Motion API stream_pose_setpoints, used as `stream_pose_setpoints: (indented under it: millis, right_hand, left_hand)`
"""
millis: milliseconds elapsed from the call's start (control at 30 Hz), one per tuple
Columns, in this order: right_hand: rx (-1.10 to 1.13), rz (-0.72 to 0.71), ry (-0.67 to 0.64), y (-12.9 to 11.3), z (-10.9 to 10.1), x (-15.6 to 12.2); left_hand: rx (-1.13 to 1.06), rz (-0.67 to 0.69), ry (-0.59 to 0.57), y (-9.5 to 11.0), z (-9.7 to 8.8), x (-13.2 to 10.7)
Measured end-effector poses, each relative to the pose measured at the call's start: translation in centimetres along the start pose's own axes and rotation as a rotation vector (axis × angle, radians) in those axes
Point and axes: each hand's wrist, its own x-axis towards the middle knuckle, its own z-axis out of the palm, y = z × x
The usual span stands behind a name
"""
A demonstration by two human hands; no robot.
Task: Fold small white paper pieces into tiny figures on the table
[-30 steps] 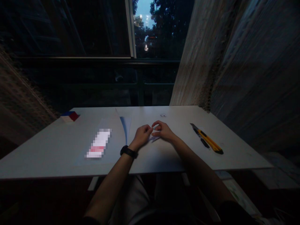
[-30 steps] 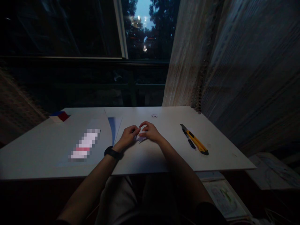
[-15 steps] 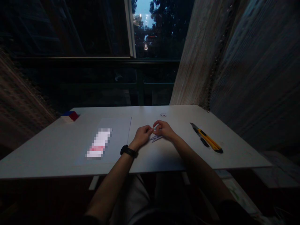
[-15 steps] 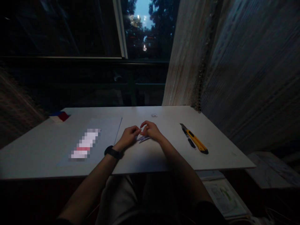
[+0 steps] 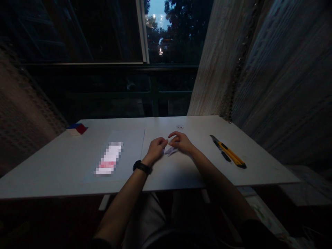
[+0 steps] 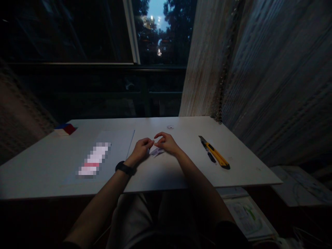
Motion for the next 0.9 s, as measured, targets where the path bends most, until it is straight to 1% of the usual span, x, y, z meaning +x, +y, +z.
stream_pose_setpoints:
  millis: [167, 333, 467, 567, 667, 767, 900]
  right_hand:
    - [0.04, 0.024, 0.012, 0.16, -0.02, -0.14]
    - [0.125, 0.066, -0.027, 0.13, 0.01, -0.26]
    - [0.145, 0.093, -0.036, 0.16, 0.03, -0.27]
    - [0.136, 0.071, -0.021, 0.33, 0.09, -0.17]
    - [0.118, 0.049, 0.02, 0.4, 0.15, -0.09]
    - [0.071, 0.031, 0.061, 0.31, 0.13, -0.07]
    - [0.049, 0.011, 0.041, 0.32, 0.08, -0.03]
  left_hand:
    - [0.018, 0.0, 0.028, 0.36, -0.03, -0.08]
    - [0.029, 0.001, 0.036, 0.51, -0.03, -0.09]
    - [0.053, 0.001, 0.042, 0.38, 0.05, -0.07]
    - [0.081, 0.019, 0.039, 0.47, 0.12, -0.16]
    - [0.105, 0.035, 0.026, 0.69, 0.15, -0.29]
    - [0.102, 0.023, 0.038, 0.88, 0.16, -0.38]
    - [0.041, 0.029, 0.036, 0.92, 0.15, -0.39]
